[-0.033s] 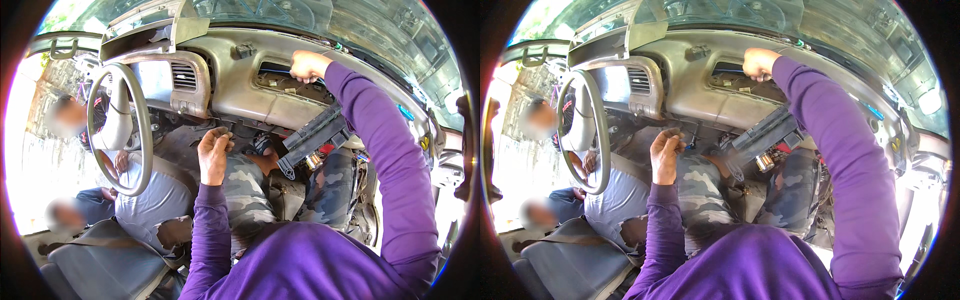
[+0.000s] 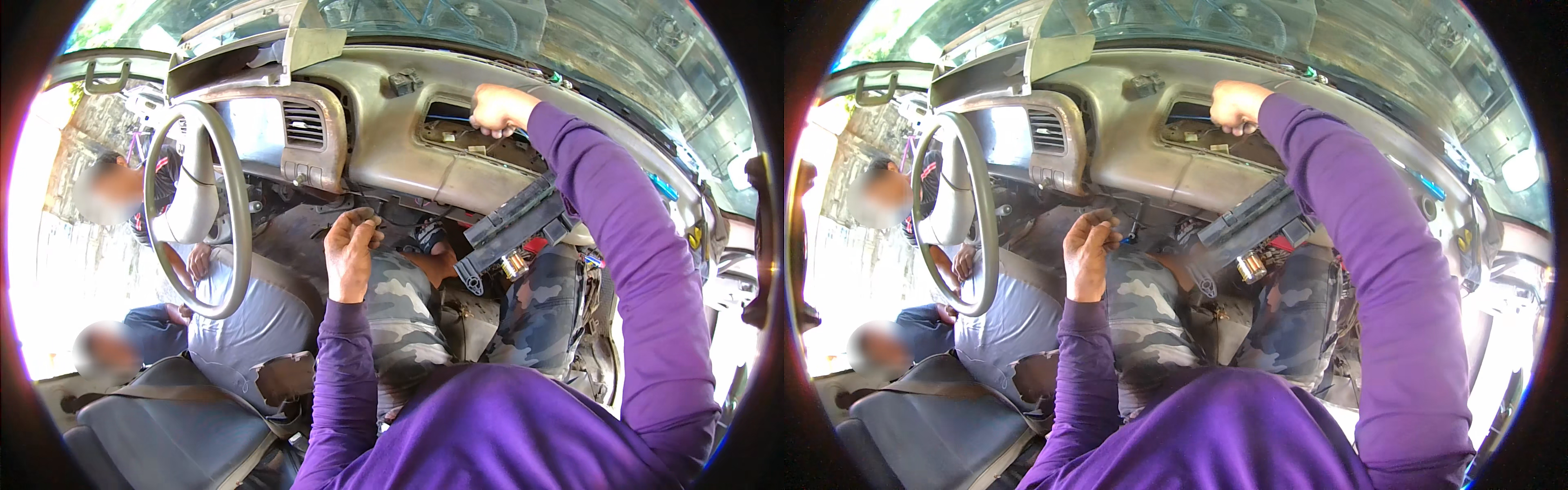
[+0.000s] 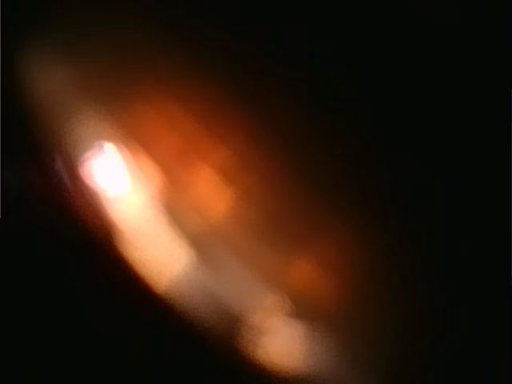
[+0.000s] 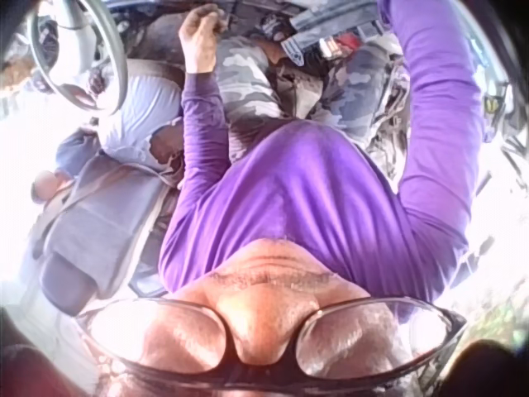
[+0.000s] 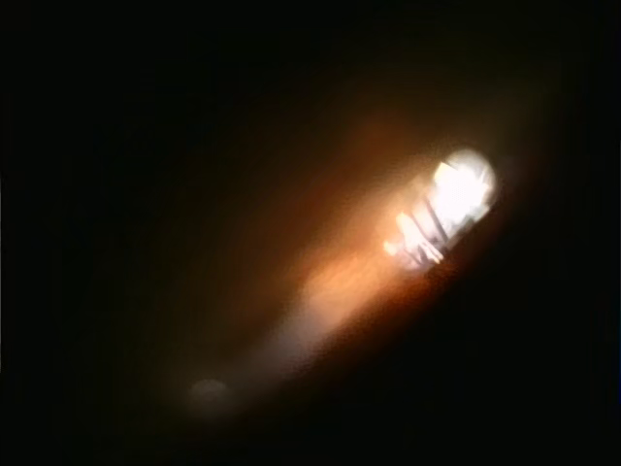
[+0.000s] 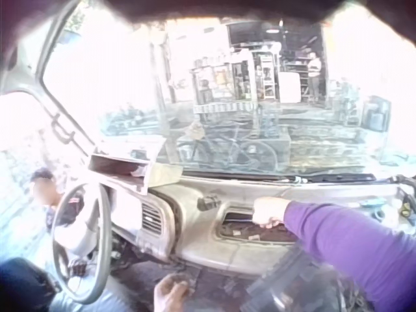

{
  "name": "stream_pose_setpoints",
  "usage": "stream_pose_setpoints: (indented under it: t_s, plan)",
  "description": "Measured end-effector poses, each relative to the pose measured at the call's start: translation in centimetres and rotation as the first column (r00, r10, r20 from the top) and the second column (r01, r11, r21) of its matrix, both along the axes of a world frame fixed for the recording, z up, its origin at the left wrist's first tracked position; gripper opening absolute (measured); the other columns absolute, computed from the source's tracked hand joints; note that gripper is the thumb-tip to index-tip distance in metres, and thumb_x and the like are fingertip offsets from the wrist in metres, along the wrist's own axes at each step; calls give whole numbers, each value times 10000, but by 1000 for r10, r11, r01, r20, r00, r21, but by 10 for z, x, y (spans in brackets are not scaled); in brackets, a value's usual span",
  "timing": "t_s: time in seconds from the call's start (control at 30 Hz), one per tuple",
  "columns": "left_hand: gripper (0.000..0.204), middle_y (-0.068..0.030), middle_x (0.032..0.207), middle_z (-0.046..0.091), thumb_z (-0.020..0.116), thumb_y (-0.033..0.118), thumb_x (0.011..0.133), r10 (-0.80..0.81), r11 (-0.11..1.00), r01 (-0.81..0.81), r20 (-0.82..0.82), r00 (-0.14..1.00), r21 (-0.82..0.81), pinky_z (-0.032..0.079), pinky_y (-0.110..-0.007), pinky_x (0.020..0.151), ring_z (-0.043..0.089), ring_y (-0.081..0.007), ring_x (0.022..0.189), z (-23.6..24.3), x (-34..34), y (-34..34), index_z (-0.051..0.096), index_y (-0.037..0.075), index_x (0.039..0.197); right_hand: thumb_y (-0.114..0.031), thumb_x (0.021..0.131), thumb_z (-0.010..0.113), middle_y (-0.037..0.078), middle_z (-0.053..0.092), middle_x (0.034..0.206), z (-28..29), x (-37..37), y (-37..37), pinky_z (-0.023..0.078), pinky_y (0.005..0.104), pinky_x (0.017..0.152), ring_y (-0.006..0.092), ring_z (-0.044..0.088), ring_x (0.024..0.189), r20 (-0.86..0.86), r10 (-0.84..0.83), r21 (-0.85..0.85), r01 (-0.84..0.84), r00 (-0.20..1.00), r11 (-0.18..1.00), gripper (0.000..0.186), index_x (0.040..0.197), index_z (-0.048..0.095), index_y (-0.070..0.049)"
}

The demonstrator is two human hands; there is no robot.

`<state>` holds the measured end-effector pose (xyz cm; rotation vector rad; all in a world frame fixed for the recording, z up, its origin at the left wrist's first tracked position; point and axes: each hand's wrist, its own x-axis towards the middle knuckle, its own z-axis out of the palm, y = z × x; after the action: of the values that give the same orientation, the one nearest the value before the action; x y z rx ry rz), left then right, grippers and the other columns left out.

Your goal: The person removes and reattaches dashboard panels inside a car, using a screwdriver to loosen screws and hands to align and snap the panels into place. The person also moves a seat cushion aside to access the dashboard area.

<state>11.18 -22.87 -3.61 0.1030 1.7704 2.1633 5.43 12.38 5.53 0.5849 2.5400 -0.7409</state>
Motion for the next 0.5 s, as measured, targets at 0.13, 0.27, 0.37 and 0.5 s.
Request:
stream_pose_setpoints:
  t_s: [0.13,0.27,0.37,0.5]
  plan:
    - [196,-67,973,695,602,70,960,5,999,-4,-24,1000,36,484,-242,688,624,-105,746,2,-6,2,661,-9,1129,-106,910,531,138,686,724,-14,-28,-12,455,376,463,223,614,568,-75,116,-2,-116,990,993,243,823,707,37]
    - [203,-80,965,693,620,44,929,57,974,-109,-249,967,-197,510,-273,728,648,-154,775,-7,-11,9,658,-10,1120,-210,969,621,163,696,783,-45,-45,-18,487,367,538,225,628,614,-234,243,-15,-254,941,967,267,947,720,37]
    - [275,-172,1044,685,661,30,844,-25,817,-387,-698,716,-426,543,-392,854,673,-340,926,12,-10,35,659,9,1118,-209,988,642,136,705,834,-60,-43,-15,493,348,562,194,624,648,-367,181,-127,-242,912,962,258,1011,727,34]
    - [442,-238,1250,602,661,81,867,-169,826,-410,-863,477,-388,483,-465,1005,578,-419,1168,31,-32,69,568,-9,1290,-175,993,653,77,692,811,-42,-31,-26,483,313,564,139,584,634,-282,-45,-396,-74,958,915,225,1032,733,32]
